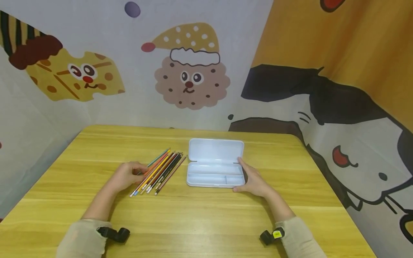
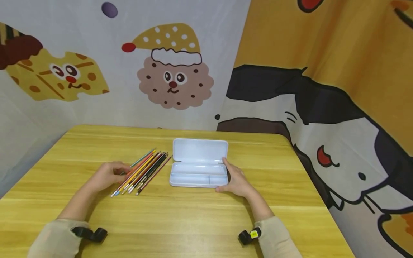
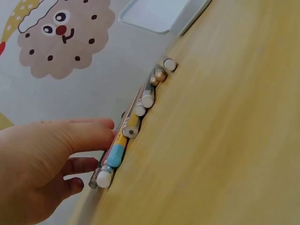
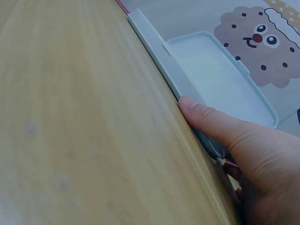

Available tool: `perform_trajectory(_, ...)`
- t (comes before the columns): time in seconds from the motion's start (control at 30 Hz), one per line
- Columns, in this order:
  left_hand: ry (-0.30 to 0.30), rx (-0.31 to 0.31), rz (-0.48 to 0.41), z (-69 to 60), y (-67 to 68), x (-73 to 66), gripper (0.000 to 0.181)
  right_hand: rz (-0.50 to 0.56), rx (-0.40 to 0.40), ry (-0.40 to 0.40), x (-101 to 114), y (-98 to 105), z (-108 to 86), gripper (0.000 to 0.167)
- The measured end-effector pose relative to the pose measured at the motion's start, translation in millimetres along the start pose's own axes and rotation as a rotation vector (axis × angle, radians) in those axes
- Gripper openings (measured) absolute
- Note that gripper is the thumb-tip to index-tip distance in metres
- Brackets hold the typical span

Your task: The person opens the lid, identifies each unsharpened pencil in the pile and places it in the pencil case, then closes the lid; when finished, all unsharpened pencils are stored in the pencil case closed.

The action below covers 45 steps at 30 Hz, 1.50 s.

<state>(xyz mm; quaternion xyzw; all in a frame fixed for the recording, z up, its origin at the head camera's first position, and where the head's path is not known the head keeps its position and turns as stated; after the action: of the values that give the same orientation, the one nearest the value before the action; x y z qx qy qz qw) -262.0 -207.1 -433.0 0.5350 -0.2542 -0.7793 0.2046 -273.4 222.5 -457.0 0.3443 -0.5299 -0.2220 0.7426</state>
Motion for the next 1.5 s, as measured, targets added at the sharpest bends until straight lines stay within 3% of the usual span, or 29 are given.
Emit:
perform_trajectory(0.3,0.032,0.033,0.033,1.3,-4.9,-1.2,0.018,-0.012,-0.001,-0.005,-0.1,0.3,-0.2,0.122)
perform_trajectory(0.67,0.054,0.003,0.069,2.6,-4.1,0.8,0.021,-0.008,-0.001,0.004,0.1,0.6,-0.4,0.122)
perform_trajectory(1.23,0.076,-0.082,-0.037,-4.0,16.1,5.7,0.022,-0.001,0.003,-0.002,0.3,0.1,-0.7,0.122)
perform_trajectory(1.37,0.064,-0.091,-0.075,-4.2,21.7,0.2,0.021,0.004,0.004,-0.004,0.9,0.5,-0.7,0.122)
perform_trajectory(1.5,0.027,-0.105,-0.060,-3.0,25.7,-11.1,0.020,0.003,0.005,-0.009,1.6,0.9,0.0,0.122)
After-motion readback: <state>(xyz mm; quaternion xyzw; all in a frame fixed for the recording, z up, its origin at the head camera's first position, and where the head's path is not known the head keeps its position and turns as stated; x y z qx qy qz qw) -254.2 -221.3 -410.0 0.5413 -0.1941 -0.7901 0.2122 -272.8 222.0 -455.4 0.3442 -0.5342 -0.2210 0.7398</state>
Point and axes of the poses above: each hand's wrist, its own z-axis towards the middle knuckle, its own y-axis out of the back of the hand, x = y × z, the point moved 8 cm from there along z, towards the middle knuckle, and after that the axes turned 10 degrees about -x, right-handed, at the moved point
